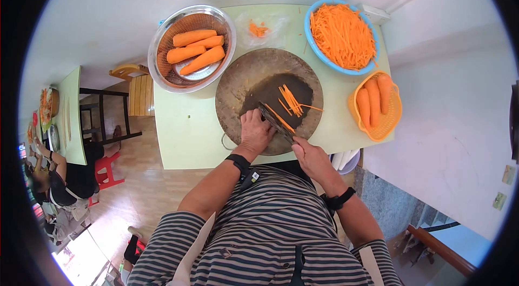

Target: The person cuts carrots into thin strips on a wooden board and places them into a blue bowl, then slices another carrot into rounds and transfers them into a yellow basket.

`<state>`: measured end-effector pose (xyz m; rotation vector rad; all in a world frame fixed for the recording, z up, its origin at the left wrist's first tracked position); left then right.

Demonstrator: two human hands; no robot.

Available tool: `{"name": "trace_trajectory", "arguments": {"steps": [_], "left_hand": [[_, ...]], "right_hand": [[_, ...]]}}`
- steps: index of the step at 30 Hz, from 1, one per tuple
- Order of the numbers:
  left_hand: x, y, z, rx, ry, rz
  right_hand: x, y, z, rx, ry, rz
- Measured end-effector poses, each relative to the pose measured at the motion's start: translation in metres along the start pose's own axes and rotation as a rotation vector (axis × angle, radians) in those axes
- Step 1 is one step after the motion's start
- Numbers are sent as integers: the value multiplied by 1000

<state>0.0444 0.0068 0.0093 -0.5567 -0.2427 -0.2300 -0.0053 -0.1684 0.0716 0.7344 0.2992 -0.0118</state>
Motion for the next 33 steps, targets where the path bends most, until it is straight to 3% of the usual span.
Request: {"name": "trace_trajectory", "arguments": {"steps": [6,9,14,17,24,33], "left_hand": [[1,-3,3,0,-58,-19],[1,-3,1,15,-31,4],[1,-2,4,-68,-157,2],[3,-4,9,-69,-132,-6],[0,-1,5,-46,-65,-5],[0,-4,4,-1,-97,-6]], "right_hand": [[20,10,-6,-70,10,-17],[33,6,-11,-9,-26,1],[27,-5,5,200,-84,-62],[11,-7,2,99,-12,19],[-3,-2,1,-15,40,-17],[41,12,-15,-55,5,19]]}}
Point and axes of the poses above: each hand's wrist, its own x-axis towards the middle knuckle, its own z-axis out of the back of the hand, y = z × x, the point moved 7 cm from there along x, towards the middle knuckle, and after that the axes turned 9 degrees about -y, right-handed, at the moved point
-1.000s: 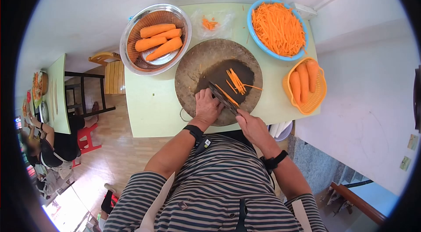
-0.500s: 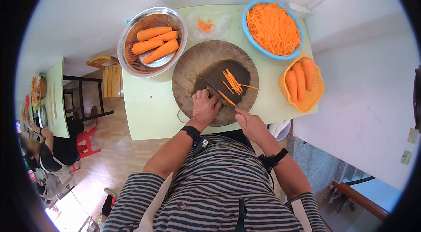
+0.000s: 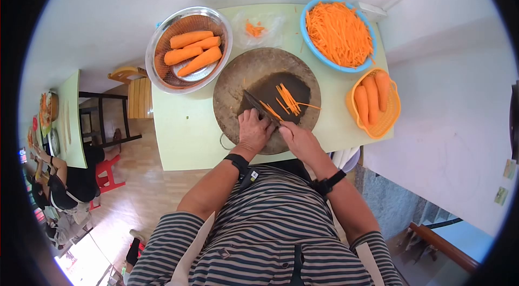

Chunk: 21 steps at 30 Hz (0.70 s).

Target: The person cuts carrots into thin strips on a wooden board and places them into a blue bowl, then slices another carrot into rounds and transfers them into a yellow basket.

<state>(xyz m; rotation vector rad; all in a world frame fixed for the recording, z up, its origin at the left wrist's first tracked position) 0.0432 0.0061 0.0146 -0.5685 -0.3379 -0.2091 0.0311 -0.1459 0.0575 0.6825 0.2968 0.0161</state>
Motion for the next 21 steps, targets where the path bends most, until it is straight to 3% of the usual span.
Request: {"name": "trace_trajectory", "arguments": {"steps": [2,4,11,21], "left_hand": [[3,-1,3,-65,-41,21],[5,-1,5,-81,-59,18],[1,4,3,-65,2,17],[4,0,6,-56,-39,-12]], "right_hand": [[8,-4,1,196,-45,20],[0,-1,15,200,-47,-2],[-34,-15,18,87,89,-81],[-8,1,4,-37,44,-49]]}}
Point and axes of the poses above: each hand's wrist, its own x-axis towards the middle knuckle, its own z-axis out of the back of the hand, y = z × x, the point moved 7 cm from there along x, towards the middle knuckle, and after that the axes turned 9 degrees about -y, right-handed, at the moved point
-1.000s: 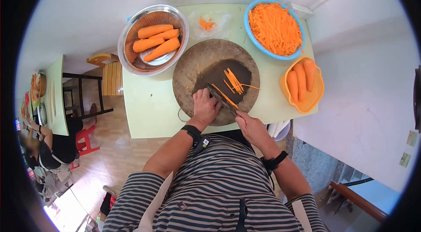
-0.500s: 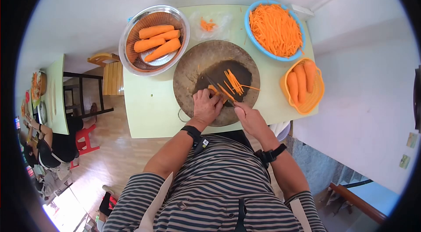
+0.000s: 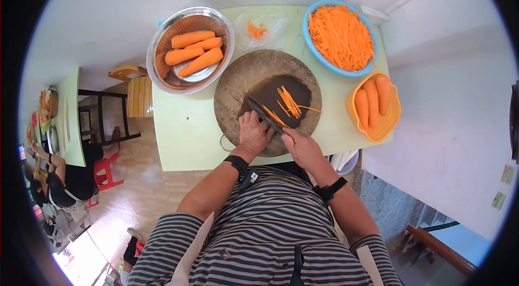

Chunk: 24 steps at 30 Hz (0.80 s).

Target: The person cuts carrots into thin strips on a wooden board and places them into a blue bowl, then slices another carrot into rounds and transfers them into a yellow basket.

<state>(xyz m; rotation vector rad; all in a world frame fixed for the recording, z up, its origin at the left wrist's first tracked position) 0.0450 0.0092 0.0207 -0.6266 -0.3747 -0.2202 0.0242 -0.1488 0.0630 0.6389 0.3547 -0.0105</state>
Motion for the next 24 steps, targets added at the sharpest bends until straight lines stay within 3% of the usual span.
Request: {"name": "trace_trajectory", "arguments": {"steps": [5,9,14,24], "left_hand": [[-1,1,-2,-57,-15,44],[0,-1,0,-76,-55,34],[-2,2,-2,-14,36,32],[-1,1,1,-36,-8,11]], "right_hand": [[8,-16,4,279,-119,-20],[-11,-26,12,239,-70,-35],[-33,-26,8,142,18,-37],[-3,1,-2,40,-57,49]]}}
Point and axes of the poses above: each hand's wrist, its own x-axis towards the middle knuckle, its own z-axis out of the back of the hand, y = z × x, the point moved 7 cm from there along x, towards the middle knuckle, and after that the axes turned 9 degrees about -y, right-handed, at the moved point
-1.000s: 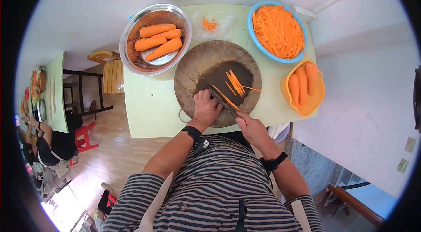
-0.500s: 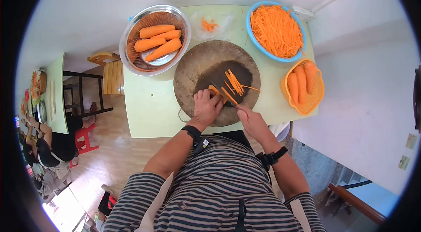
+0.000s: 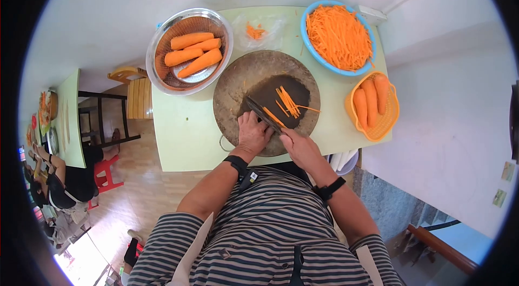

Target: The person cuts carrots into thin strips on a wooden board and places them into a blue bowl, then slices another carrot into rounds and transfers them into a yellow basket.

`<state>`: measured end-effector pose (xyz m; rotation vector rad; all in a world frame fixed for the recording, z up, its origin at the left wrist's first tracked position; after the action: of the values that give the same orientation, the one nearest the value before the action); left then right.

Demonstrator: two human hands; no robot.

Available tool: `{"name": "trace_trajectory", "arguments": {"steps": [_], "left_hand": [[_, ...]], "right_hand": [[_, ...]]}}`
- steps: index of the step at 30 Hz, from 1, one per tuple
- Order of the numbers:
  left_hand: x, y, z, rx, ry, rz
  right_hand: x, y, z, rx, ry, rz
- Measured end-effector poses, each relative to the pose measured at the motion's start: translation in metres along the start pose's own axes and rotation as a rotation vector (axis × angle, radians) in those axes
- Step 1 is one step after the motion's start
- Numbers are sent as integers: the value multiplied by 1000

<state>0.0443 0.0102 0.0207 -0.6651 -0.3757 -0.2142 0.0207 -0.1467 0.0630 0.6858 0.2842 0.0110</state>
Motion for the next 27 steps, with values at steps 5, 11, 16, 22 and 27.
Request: {"name": "trace_trajectory", "arguments": {"steps": [5,11,16,22,27], "left_hand": [[0,-1,-1,-10,-16,22],[1,-3,1,-29,-74,8],[1,-1,1,-37,-82,7],[0,0,5,-105,-50,-4],[-3,0,7,-118,64,-56]], "right_hand": [[24,-16,-7,313,-152,177],[29,-59,9,690,155,-501],[24,-65,19,911,94,-601],[5,-56,24,605,62,-413],[-10,-46,13,589,91,-354]]}}
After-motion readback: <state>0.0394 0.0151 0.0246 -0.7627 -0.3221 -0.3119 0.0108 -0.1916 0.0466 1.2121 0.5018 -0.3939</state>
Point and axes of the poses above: each hand's wrist, its own x-axis towards the middle knuckle, its own z-axis out of the back of the hand, y = z × x, the point moved 7 cm from there along x, towards the middle knuckle, and after that the axes turned 9 degrees about -y, right-handed, at the moved point
